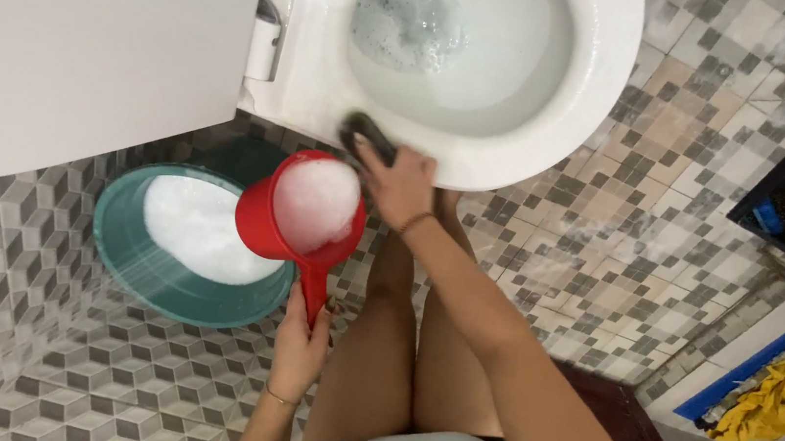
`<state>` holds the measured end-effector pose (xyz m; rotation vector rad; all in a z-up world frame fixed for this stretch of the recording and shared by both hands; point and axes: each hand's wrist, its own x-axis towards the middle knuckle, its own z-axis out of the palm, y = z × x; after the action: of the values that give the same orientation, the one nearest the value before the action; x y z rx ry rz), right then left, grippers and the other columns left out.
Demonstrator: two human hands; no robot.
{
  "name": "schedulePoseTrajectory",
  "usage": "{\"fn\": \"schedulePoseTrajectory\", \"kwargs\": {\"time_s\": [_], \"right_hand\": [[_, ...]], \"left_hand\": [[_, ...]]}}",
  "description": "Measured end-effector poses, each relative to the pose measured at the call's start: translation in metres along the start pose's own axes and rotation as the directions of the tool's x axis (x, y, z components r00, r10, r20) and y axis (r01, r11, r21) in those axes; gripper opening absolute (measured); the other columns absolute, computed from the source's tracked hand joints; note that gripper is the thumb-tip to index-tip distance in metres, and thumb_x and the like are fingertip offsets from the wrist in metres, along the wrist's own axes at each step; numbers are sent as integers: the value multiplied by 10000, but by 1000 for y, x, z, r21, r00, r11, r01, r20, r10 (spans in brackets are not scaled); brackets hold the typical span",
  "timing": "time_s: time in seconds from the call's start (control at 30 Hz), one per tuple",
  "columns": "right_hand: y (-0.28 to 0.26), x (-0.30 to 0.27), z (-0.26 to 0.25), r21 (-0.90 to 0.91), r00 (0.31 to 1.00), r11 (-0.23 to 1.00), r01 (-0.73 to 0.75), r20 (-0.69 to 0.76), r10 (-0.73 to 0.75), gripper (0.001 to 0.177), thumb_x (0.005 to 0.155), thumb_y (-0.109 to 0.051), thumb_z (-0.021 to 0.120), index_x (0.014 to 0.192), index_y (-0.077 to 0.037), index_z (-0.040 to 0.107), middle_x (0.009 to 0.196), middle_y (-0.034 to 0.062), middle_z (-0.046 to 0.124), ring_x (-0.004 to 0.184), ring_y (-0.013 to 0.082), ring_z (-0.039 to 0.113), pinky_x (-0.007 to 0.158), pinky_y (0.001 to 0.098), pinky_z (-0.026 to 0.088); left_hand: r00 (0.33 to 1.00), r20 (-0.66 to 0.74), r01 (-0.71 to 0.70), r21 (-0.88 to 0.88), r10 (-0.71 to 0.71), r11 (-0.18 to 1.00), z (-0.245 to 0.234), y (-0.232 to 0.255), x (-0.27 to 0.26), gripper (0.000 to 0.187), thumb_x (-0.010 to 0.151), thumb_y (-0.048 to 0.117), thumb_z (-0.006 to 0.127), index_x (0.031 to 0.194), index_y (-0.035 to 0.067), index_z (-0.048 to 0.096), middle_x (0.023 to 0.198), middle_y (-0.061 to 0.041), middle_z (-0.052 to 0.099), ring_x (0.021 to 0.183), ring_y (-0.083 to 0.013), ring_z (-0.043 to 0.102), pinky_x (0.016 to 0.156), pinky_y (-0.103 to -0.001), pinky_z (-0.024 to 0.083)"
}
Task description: Scrubbing the exterior and interior of a toilet using a brush, water from a bucket, and liquid cleaning solution.
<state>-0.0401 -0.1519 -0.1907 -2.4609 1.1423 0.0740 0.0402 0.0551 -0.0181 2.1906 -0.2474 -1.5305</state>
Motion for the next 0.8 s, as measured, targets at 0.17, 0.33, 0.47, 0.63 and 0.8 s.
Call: {"fn": "schedulePoseTrajectory", "kwargs": {"time_s": [0.17,0.33,0.47,0.63,0.8], "right_hand": [[88,-51,-73,346,419,340,-875,189,888,565,833,-754,514,707,-210,605,593,-68,528,477,70,397,412,241,259],[82,-20,-35,-2,826,826,-563,-21,563,502,1020,-507,586,1479,-390,420,776,154,616,595,330,595,552,478,517],[14,15,19,79,961,969,-235,168,219,710,892,-267,631,1558,-347,399,981,177,531,843,367,515,843,498,383],[47,-2,-53,82,757,755,-651,154,635,394,884,-642,428,1141,-360,525,877,40,579,745,198,504,685,422,332],[71,-23,-40,-112,605,608,-786,64,794,604,1016,-619,532,1559,-395,397,1014,214,572,854,355,560,891,558,434]], "left_hand": [[1000,2,26,120,-26,992,-6,-2,0,641,982,176,472,1587,105,273,1177,-94,748,971,-288,731,897,-386,543],[1000,9,-14,110,13,994,5,-3,7,533,990,160,485,1504,70,371,1181,-131,681,994,-307,689,890,-396,536],[997,-46,-73,-126,67,989,-1,9,14,297,1000,216,523,1277,111,541,1006,-22,705,749,-152,606,687,-299,497],[986,64,162,-530,-151,832,-31,43,22,370,1016,87,518,1382,52,478,973,-114,658,616,-135,481,496,-272,384],[984,79,174,-653,-162,737,-44,25,17,150,1020,109,550,1160,92,602,869,-62,628,545,-111,438,455,-253,354]]}}
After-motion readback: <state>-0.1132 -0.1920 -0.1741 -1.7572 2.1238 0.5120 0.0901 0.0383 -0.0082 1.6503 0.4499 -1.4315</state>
